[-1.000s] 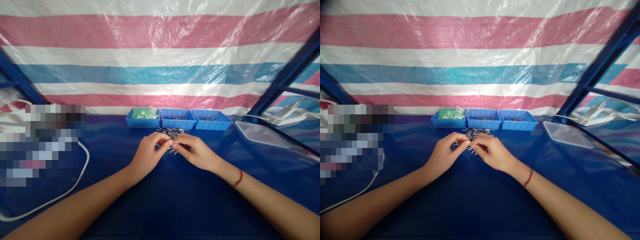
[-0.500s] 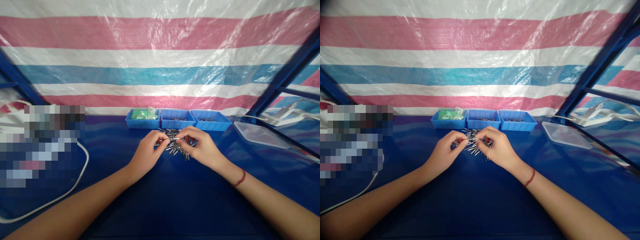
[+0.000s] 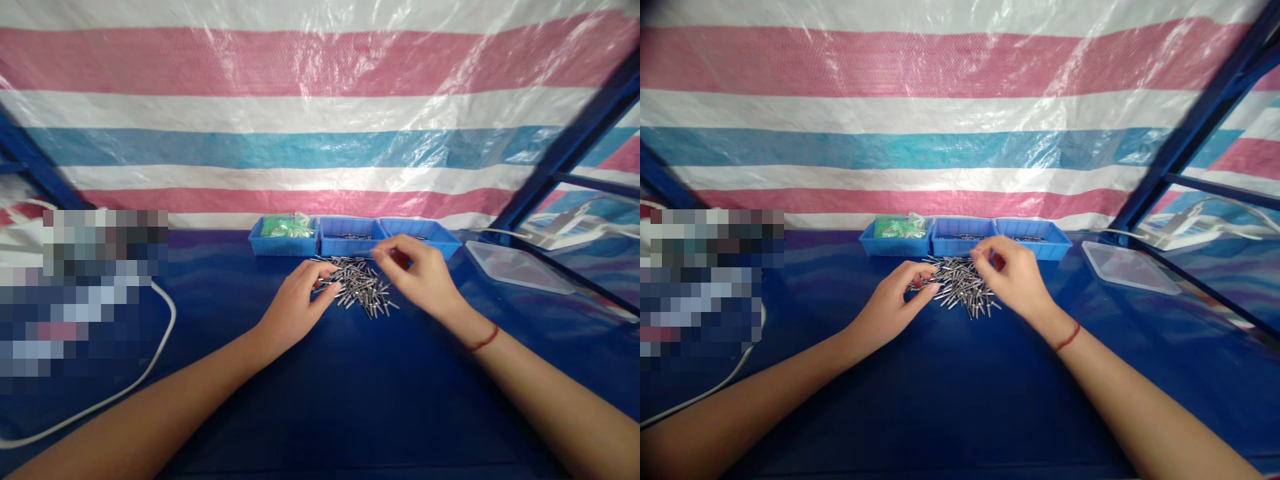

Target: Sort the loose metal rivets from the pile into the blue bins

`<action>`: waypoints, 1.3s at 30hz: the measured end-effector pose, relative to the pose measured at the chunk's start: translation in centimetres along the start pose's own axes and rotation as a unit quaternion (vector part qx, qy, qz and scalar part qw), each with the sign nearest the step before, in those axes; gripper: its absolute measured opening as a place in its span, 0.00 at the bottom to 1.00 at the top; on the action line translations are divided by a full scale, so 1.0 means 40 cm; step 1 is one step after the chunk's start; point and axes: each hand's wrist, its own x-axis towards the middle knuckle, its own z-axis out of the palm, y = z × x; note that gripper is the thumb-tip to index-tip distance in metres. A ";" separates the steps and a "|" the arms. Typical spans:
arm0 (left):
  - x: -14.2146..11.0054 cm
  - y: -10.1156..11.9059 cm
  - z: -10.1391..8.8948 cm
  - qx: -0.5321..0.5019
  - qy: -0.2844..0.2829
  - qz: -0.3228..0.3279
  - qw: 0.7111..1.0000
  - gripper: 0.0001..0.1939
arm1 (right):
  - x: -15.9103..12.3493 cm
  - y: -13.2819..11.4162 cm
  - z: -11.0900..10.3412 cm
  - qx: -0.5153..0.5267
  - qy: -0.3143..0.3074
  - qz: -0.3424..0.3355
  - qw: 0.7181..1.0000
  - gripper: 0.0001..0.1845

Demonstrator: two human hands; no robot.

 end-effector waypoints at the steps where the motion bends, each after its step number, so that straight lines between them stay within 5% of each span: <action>1: -0.001 0.000 -0.001 0.009 -0.015 -0.002 1.000 0.08 | 0.009 0.025 -0.007 -0.006 0.043 0.058 0.997 0.10; 5: -0.004 0.001 -0.002 0.081 -0.081 -0.003 0.993 0.06 | 0.039 0.136 -0.037 -0.052 0.180 0.235 0.954 0.15; 9: -0.008 -0.003 0.001 0.148 -0.095 -0.001 0.984 0.09 | 0.045 0.189 -0.041 -0.047 0.176 0.287 0.941 0.20; 14: -0.011 -0.010 0.005 0.173 -0.102 0.008 0.980 0.10 | 0.032 0.131 -0.007 -0.009 0.128 0.229 0.965 0.16; 21: -0.008 -0.013 0.006 0.186 -0.097 -0.021 0.978 0.10 | -0.005 0.028 0.031 -0.029 -0.023 0.080 0.996 0.11; 29: -0.009 -0.014 0.007 0.206 -0.107 -0.008 0.973 0.11 | -0.037 0.007 0.065 0.004 -0.205 -0.100 0.974 0.07; 39: -0.012 -0.020 0.010 0.213 -0.105 0.010 0.971 0.13 | -0.044 0.011 0.070 -0.025 -0.247 -0.095 0.964 0.07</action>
